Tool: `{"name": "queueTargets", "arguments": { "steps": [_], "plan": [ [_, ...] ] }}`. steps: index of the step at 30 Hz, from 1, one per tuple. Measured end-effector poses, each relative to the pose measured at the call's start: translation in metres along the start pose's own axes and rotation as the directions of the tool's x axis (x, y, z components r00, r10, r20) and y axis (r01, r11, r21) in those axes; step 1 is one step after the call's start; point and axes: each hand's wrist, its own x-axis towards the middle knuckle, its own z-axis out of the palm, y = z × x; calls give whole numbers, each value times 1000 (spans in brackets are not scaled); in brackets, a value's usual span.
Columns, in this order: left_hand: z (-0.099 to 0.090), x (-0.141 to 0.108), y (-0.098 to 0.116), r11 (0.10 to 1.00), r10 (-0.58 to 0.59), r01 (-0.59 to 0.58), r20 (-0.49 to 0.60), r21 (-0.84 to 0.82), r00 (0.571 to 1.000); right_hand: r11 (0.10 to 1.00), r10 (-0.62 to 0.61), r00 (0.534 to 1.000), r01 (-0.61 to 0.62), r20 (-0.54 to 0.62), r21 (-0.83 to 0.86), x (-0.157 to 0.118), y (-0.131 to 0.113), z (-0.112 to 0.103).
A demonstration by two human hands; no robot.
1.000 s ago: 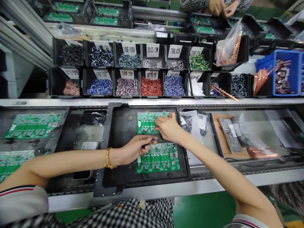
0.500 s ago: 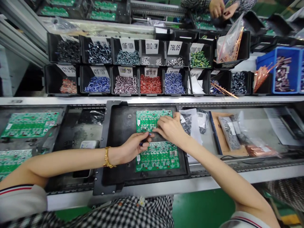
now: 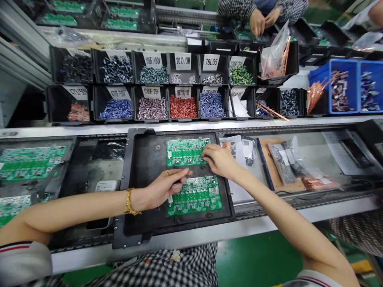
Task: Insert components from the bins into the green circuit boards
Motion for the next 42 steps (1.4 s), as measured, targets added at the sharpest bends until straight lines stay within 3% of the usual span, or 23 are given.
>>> {"name": "queueTargets", "arguments": {
  "steps": [5,11,14,17,20,23,26,30,33,37,42],
  "plan": [
    [2,-7,2,991,-42,44,13,-124,999,999,-18,1000,18,1,-31,-1,-4,1],
    [1,-12,1,998,-54,53,-36,-15,998,993,-75,997,71,-37,-90,-3,0,5],
    [-2,-8,-2,998,-68,68,-75,5,995,997,-12,998,7,-65,-81,-7,-3,4],
    [-5,-5,-7,999,-44,43,-54,-15,998,994,82,991,-74,-105,78,-14,-25,-2],
    [-5,-8,-13,999,0,1,9,-36,1000,961,39,996,-15,-83,274,-24,-60,-10],
    [-5,-19,-17,999,12,-9,84,-38,996,962,-7,992,41,-127,270,-35,-86,-13],
    [-11,-31,-15,1000,6,-5,50,-25,999,978,9,983,30,-186,205,-50,-96,-8],
    [-22,-35,-9,998,53,-51,-51,41,997,983,-19,1000,21,-15,183,-67,-103,13],
    [-25,-30,-8,994,102,-100,-32,46,994,984,-43,994,25,101,175,-71,-109,29],
    [-25,-24,-10,993,118,-118,16,24,993,988,-56,993,40,101,152,-67,-112,36],
    [-29,-26,-12,996,91,-91,-19,-15,996,990,-74,993,62,94,123,-65,-111,35]
  ]
}}
